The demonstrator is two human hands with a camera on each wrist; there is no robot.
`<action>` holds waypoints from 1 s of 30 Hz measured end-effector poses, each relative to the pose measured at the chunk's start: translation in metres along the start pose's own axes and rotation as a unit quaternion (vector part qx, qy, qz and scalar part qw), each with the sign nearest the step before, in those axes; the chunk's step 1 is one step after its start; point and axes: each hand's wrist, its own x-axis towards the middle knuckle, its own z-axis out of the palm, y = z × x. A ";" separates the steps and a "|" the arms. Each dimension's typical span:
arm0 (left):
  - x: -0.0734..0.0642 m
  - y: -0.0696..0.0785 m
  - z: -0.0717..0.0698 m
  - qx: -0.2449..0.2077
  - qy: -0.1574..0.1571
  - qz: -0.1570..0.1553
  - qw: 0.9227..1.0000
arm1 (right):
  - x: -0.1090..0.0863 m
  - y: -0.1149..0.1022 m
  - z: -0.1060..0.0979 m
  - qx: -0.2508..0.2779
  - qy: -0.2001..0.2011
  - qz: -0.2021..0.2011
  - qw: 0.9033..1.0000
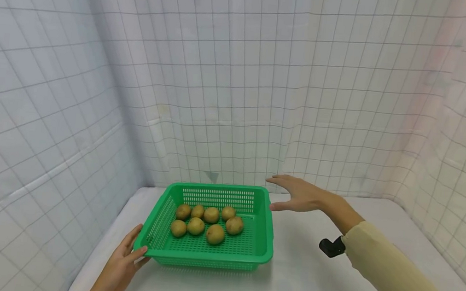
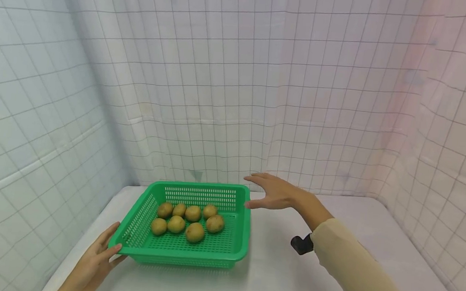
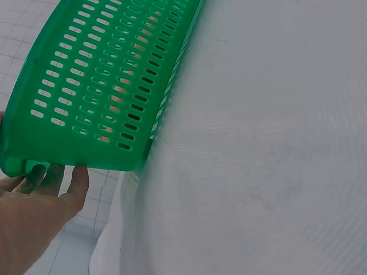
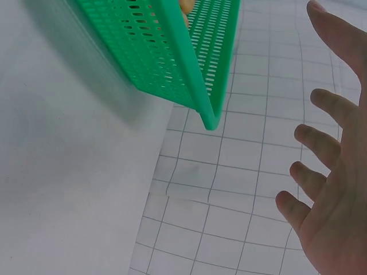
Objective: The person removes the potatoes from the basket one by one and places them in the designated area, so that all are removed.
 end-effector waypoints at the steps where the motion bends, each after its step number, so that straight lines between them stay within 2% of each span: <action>1: 0.000 0.000 0.000 -0.005 -0.002 0.000 1.000 | 0.003 -0.002 0.000 0.002 -0.005 -0.002 1.000; 8: 0.001 0.001 0.000 -0.005 -0.003 0.000 1.000 | 0.023 -0.014 0.006 0.030 -0.032 -0.008 0.999; 12: 0.002 0.000 0.000 -0.002 -0.006 0.007 1.000 | 0.034 -0.019 0.011 0.051 -0.047 -0.027 0.997; 20: 0.002 -0.001 -0.002 0.028 -0.008 0.007 1.000 | 0.050 -0.026 0.015 0.071 -0.068 -0.035 0.995; 30: 0.002 -0.003 -0.003 0.014 -0.022 0.015 1.000 | 0.070 -0.035 0.031 0.075 -0.097 -0.043 0.992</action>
